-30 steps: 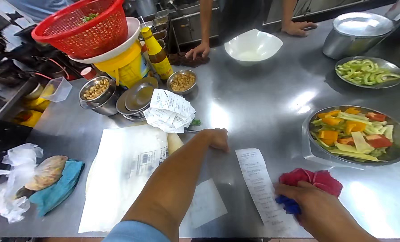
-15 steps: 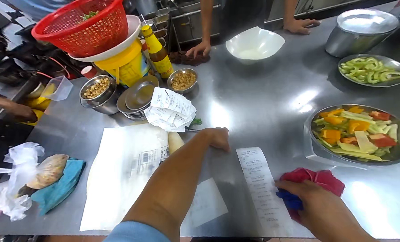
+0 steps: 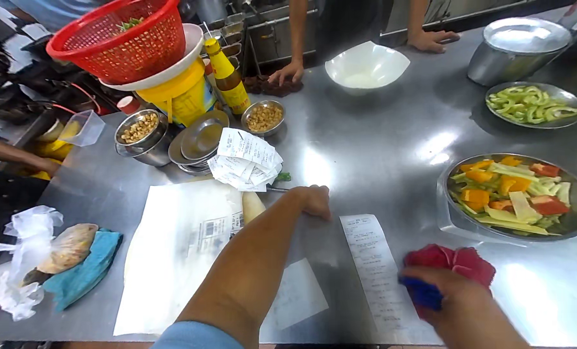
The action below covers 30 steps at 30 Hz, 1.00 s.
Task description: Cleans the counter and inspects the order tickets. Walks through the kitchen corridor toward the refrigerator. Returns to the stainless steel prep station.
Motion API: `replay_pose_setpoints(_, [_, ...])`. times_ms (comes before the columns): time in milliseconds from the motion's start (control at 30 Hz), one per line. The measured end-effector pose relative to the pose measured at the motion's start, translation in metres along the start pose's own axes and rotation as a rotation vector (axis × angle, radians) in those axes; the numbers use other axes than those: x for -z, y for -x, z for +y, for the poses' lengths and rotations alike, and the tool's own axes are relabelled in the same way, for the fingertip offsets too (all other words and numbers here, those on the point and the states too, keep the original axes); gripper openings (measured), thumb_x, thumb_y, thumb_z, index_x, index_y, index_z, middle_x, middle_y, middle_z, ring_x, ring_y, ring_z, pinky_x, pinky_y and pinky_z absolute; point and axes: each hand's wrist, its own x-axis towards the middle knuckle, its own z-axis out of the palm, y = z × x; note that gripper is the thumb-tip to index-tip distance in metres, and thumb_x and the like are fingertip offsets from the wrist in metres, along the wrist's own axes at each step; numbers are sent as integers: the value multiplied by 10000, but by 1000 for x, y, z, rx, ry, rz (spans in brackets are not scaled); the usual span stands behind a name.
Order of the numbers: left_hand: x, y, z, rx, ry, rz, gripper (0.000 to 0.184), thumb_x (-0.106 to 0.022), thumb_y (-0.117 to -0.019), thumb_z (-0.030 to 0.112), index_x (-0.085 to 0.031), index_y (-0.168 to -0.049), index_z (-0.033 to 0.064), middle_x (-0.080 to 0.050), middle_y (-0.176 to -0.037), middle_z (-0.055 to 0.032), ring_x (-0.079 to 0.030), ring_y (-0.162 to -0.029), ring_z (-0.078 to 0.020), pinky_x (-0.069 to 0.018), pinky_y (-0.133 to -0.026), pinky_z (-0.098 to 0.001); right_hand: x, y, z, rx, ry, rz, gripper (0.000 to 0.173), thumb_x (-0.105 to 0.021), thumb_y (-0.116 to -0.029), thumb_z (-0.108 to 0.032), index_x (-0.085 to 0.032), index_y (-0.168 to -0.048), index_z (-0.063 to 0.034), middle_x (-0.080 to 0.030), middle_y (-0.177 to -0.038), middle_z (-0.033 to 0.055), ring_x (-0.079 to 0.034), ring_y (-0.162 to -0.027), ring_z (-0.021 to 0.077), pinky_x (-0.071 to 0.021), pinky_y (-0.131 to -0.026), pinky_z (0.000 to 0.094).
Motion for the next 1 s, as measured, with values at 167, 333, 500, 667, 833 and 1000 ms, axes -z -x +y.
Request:
replay_pose_setpoints(167, [-1,-2,-1,16,-6,-3,505,-782,-911,363,-614,-1215,-4,-576,-1278,-244,-597,-1165,-389,-505,-929,-608,-41,15,-15,-110,0,-92,385,-706,-771,2,-749,-1133,-121,-746,-1038,134,-715,-968,376,-559,-795,646])
replay_pose_setpoints(333, [-1,-3,0,20,-20,-7,512,-783,-910,361,-615,-1226,-4,-580,-1273,-245,-598,-1167,-389,-505,-925,-609,-44,13,-27,-143,-148,56,438,-672,-760,66,-747,-1167,-76,-760,-1008,117,-731,-907,300,-578,-797,569])
replay_pose_setpoints(500, [-4,-6,-4,0,-5,28,506,-812,-872,340,-627,-1178,-18,-620,-1195,-248,-626,-1099,-404,-516,-884,-635,-25,9,-28,-109,-165,163,412,-694,-759,55,-751,-1147,-73,-754,-994,120,-723,-899,285,-579,-795,539])
replay_pose_setpoints(667, [-5,-8,-5,8,-14,29,514,-820,-861,355,-625,-1168,-8,-614,-1197,-245,-624,-1096,-409,-514,-876,-640,-17,-16,-33,4,-55,261,429,-709,-724,42,-768,-1105,-144,-749,-1007,70,-711,-940,267,-584,-810,521])
replay_pose_setpoints(833, [-6,2,-6,-27,-15,38,537,-817,-865,328,-623,-1232,-14,-611,-1226,-256,-613,-1138,-416,-510,-915,-639,-30,-49,-21,105,164,272,441,-677,-733,32,-777,-1084,-215,-755,-1026,15,-704,-981,280,-584,-788,519])
replay_pose_setpoints(1000, [-13,64,2,-48,-107,77,451,-694,-980,308,-611,-1319,21,-694,-1171,-207,-664,-1117,-387,-506,-970,-647,-35,-66,-13,69,220,182,436,-683,-771,43,-769,-1126,-196,-746,-1109,40,-681,-1081,313,-582,-830,529])
